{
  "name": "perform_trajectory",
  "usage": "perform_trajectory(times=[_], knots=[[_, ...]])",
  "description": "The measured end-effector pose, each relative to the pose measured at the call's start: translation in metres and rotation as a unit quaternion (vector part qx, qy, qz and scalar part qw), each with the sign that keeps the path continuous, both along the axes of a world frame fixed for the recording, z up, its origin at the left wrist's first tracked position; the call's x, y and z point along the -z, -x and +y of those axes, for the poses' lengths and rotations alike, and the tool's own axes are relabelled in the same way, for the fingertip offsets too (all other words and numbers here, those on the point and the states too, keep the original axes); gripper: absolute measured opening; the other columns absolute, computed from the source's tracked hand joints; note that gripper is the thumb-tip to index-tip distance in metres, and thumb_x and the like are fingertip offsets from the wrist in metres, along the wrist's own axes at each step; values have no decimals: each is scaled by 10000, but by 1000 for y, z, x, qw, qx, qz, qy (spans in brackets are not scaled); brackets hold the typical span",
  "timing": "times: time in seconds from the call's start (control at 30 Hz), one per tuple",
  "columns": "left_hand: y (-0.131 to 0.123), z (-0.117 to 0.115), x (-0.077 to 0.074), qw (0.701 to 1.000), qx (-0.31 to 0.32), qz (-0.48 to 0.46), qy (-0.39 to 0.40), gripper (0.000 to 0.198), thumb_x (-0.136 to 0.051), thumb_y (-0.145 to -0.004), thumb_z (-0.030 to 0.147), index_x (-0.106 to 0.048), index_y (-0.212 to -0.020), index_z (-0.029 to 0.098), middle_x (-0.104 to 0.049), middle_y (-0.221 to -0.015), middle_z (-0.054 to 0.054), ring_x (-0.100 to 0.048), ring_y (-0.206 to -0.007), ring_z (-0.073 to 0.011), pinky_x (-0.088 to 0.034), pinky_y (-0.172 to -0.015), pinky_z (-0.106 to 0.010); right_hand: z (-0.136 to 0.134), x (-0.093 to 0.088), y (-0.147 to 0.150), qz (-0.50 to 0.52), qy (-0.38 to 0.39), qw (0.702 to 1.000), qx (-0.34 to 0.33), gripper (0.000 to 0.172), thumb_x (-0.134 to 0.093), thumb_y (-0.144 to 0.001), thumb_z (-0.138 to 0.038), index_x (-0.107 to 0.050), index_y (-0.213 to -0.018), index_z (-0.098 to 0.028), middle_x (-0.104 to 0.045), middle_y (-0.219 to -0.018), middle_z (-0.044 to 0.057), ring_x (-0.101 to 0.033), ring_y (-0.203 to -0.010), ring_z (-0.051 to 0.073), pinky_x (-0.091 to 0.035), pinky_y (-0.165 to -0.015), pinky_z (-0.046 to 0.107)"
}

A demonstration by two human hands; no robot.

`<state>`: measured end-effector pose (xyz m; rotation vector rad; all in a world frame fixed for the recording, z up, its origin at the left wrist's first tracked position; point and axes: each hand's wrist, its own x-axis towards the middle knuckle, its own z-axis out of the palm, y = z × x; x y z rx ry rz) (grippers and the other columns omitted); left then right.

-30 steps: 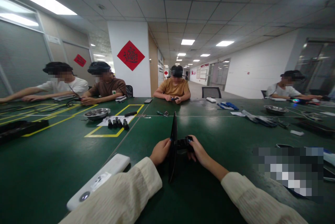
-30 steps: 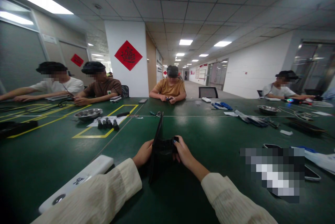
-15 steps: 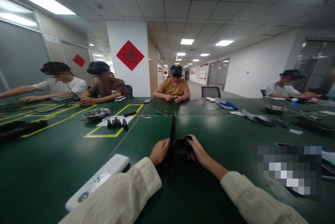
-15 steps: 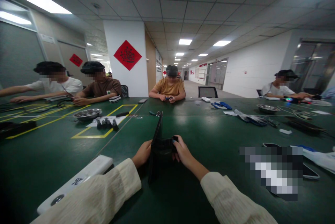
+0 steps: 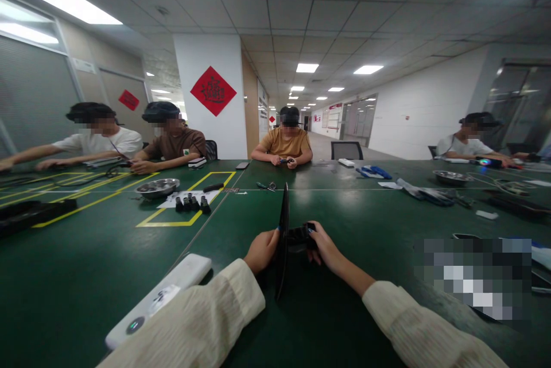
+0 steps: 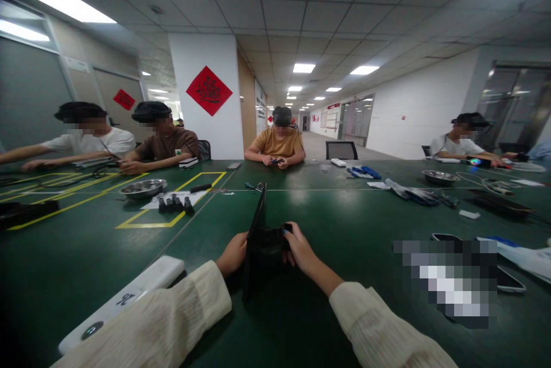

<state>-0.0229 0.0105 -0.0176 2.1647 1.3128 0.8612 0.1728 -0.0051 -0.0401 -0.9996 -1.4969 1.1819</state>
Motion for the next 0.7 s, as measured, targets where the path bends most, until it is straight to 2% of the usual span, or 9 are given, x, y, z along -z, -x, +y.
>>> perform_trajectory(times=[0.27, 0.4, 0.5, 0.57, 0.7], knots=[[3, 0, 2, 1000, 9, -3, -2, 497, -210, -866, 445, -556, -659, 155, -631, -713, -80, -569, -704, -205, -431, -671, -291, 2, 2, -1, -1, 3, 1000, -12, 478, -351, -824, -571, -338, -1108, -187, -540, -496, -61, -473, -334, 96, -254, -285, 150], [5, 1, 4, 1000, 27, 7, -13, 473, -216, -867, 412, -552, -648, 161, -623, -686, -66, -552, -679, -191, -420, -665, -289, 0, 6, -7, 13, -23, 998, -56, 527, -363, -816, -602, -282, -1138, -193, -557, -543, -60, -451, -337, 84, -261, -299, 151], [6, 1, 4, 999, 8, 25, -47, 439, -282, -849, 408, -556, -596, 176, -611, -640, -70, -546, -673, -202, -398, -649, -293, 0, 7, -10, 9, -49, 996, -78, 595, -476, -776, -582, -243, -1166, -199, -589, -586, -50, -419, -328, 66, -279, -319, 159], [6, 0, 6, 998, 9, 23, -56, 414, -332, -832, 413, -558, -568, 189, -594, -590, -62, -541, -653, -202, -386, -643, -292, 0, 5, -9, 17, -55, 997, -55, 637, -559, -730, -555, -254, -1164, -201, -581, -582, -56, -421, -334, 67, -295, -324, 165], [4, 1, 15, 998, 51, -31, -25, 378, -423, -802, 420, -530, -514, 200, -577, -534, -40, -529, -598, -187, -384, -642, -291, -4, -8, -4, 45, -53, 997, 26, 619, -608, -684, -536, -337, -1126, -198, -503, -530, -81, -442, -354, 81, -312, -315, 174]])
